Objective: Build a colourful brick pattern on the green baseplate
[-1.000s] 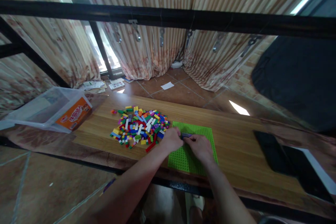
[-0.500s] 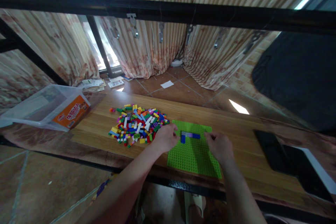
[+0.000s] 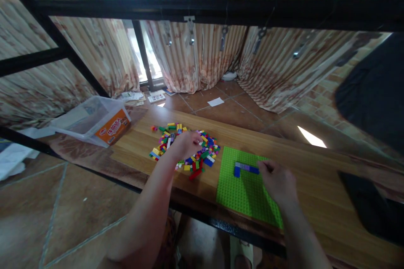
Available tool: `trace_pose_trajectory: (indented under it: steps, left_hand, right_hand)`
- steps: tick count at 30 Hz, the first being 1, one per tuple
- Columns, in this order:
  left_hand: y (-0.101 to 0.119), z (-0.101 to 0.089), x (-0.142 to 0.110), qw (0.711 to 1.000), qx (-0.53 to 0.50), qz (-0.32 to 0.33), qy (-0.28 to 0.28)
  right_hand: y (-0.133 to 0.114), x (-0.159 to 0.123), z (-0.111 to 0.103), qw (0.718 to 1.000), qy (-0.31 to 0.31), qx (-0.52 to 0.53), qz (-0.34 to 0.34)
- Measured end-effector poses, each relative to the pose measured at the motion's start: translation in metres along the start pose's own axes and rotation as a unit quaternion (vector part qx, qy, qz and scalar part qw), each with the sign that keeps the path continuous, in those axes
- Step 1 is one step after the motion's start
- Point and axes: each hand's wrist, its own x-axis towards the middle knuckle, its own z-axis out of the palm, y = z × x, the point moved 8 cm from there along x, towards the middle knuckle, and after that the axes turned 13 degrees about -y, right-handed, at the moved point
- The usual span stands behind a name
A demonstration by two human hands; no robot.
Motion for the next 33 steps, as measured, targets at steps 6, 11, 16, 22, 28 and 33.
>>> trace_pose_trajectory:
  steps: [6, 11, 16, 22, 28, 33]
  left_hand:
    - [0.012, 0.021, -0.002, 0.994, 0.093, -0.054, -0.033]
    - [0.011, 0.028, -0.001, 0.989, 0.124, -0.062, -0.047]
    - [0.01, 0.035, 0.0, 0.984, 0.146, -0.082, -0.06]
    - [0.016, 0.036, -0.002, 0.974, 0.183, -0.108, -0.074]
    - [0.018, 0.035, -0.003, 0.974, 0.19, -0.102, -0.074]
    - [0.015, 0.035, -0.004, 0.973, 0.184, -0.116, -0.078]
  right_hand:
    - [-0.021, -0.004, 0.0, 0.997, -0.003, 0.079, -0.014]
    - [-0.013, -0.005, -0.012, 0.996, 0.026, 0.088, 0.003]
    - [-0.005, -0.005, -0.015, 0.994, 0.036, 0.099, 0.006]
    - [-0.004, -0.005, -0.014, 0.994, 0.037, 0.1, -0.008]
    - [-0.014, -0.006, -0.005, 0.991, 0.005, 0.132, -0.024]
    - [-0.011, -0.007, -0.011, 0.989, 0.027, 0.144, -0.025]
